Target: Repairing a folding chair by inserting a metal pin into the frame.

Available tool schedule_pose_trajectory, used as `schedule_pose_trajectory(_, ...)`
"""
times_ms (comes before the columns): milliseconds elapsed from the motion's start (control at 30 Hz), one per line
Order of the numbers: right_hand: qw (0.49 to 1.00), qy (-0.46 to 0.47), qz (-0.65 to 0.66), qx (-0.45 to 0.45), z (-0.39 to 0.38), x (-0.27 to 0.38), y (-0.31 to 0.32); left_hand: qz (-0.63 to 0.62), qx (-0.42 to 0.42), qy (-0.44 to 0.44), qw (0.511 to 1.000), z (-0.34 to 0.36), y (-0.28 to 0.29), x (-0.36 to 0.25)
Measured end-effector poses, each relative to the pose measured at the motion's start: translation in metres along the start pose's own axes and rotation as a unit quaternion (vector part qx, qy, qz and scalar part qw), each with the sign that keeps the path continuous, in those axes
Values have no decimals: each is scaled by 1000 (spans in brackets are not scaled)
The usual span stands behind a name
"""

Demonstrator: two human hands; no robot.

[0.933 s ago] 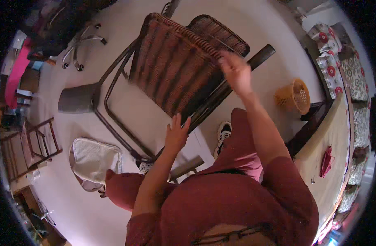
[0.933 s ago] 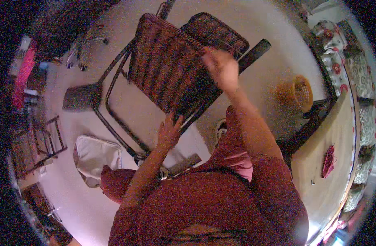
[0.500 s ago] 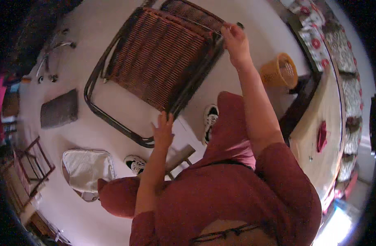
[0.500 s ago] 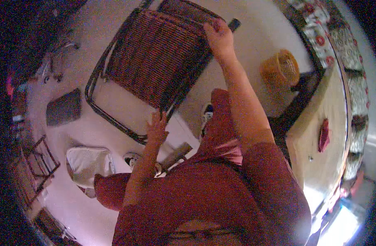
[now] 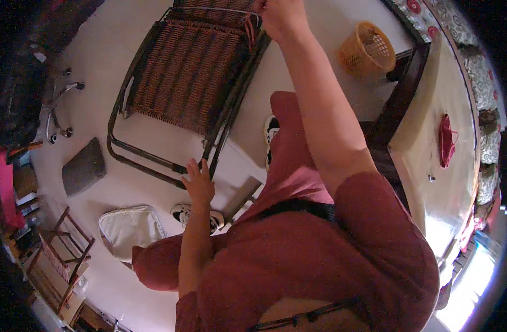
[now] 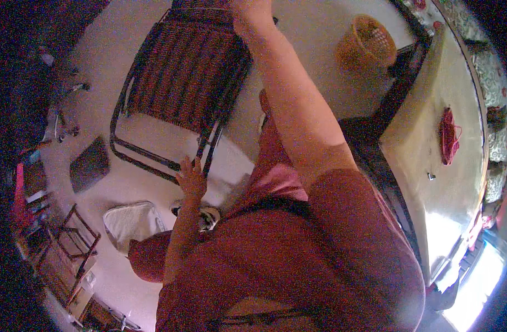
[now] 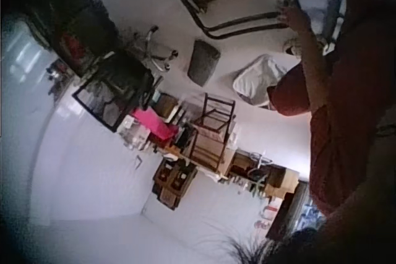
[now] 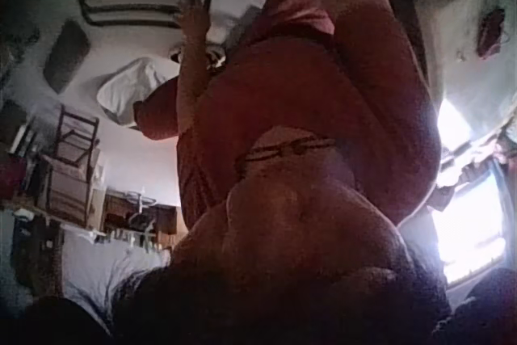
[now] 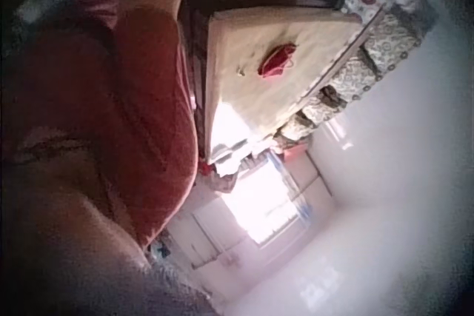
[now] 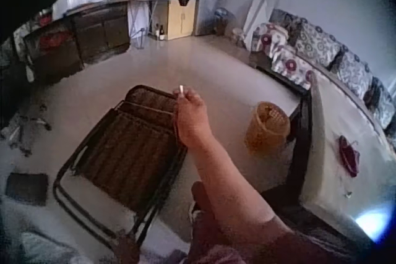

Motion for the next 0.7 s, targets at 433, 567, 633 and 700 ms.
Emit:
schedule_pose_trajectory(433, 996, 49, -39, -57, -21, -5, 28, -41, 141, -55, 988, -100, 39, -9)
schedule_pose_trajectory(567, 997, -38, -52, -50, -26, -12, 42, -54, 108, -70, 990, -109, 64, -9)
schedule_pose_trajectory(633, 988, -115, -103, 19, -28, -6, 45, -51, 96, -82, 991, -107, 72, -7)
schedule_pose_trajectory(700, 981, -115, -147, 58, -30, 11, 54, -48, 123, -94, 987, -97, 72, -3)
Point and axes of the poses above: each hand's wrist, its own z-axis towards the middle knuckle, its own y-axis out of the back of the hand, x = y × z, the point moved 5 cm from there along z, towards the middle knuckle, and after that the axes turned 15 degrees about x, right-handed, at the moved point
